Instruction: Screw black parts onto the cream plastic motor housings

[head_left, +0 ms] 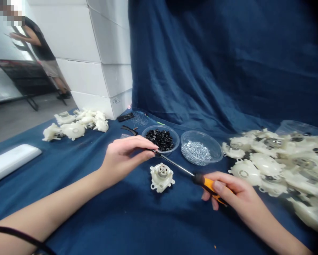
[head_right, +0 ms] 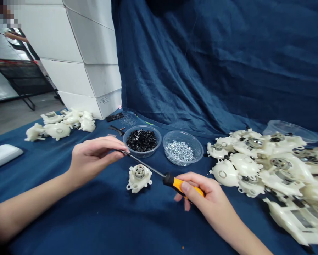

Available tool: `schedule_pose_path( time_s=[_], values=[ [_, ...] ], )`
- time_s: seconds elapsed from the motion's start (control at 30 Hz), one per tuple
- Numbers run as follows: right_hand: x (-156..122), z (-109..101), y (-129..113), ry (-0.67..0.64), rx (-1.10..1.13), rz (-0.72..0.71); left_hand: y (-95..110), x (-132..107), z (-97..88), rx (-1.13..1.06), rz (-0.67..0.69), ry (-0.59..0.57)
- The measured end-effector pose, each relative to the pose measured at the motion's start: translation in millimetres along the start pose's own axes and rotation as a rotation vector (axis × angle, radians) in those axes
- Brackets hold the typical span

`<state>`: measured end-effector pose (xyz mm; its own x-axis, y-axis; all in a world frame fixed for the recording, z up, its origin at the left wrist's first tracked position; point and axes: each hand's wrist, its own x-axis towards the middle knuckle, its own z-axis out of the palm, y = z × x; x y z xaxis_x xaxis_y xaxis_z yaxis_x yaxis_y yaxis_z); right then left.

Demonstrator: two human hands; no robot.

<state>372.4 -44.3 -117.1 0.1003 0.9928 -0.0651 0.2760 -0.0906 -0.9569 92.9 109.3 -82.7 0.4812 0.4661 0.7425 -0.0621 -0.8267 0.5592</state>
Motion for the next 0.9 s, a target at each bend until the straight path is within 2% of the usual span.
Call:
schedule_pose_path(
  time_s=[0.17,0.27,0.33,0.47,0.53,0.67,0.73,0.8,0.9],
  values=[
    [-3.0,1.8,2.9,0.189,-0.076,-0.151,-3.5,-1.3,1.4,0.047,-0.013,0.026],
    [-3.8,-0.2,0.0,0.259,-0.136,-0.164,-3.1,-1.7,1.3,0.046,0.001,0.012],
    [-3.4,-0.7,-3.2,0.207,-0.130,-0.118,-1.7,-1.4,0.6,0.038,0.033,-0.011],
    [-1.4,0.5,-5.3,-0.073,0.034,0.058,0.0,0.0,0.0,0.029,0.061,-0.031],
    [-1.0,0.3,-2.8,-0.070,0.040,0.035,-0.2,0.5,0.2,0.036,0.046,-0.005],
    [-0.8,-3.5,1.9,0.103,-0.074,-0.062,-0.6,0.5,0.1,0.035,0.030,0.021],
    [0.2,-5.2,1.2,0.138,-0.109,-0.066,0.0,-0.1,-0.2,0.038,0.048,0.003],
    [1.8,-5.3,-0.7,0.064,-0.080,-0.046,0.6,-0.8,-0.1,0.033,0.066,-0.015],
    [3.8,-2.8,-1.9,-0.125,0.026,0.058,0.5,-1.8,1.1,0.017,0.041,-0.020]
  ],
)
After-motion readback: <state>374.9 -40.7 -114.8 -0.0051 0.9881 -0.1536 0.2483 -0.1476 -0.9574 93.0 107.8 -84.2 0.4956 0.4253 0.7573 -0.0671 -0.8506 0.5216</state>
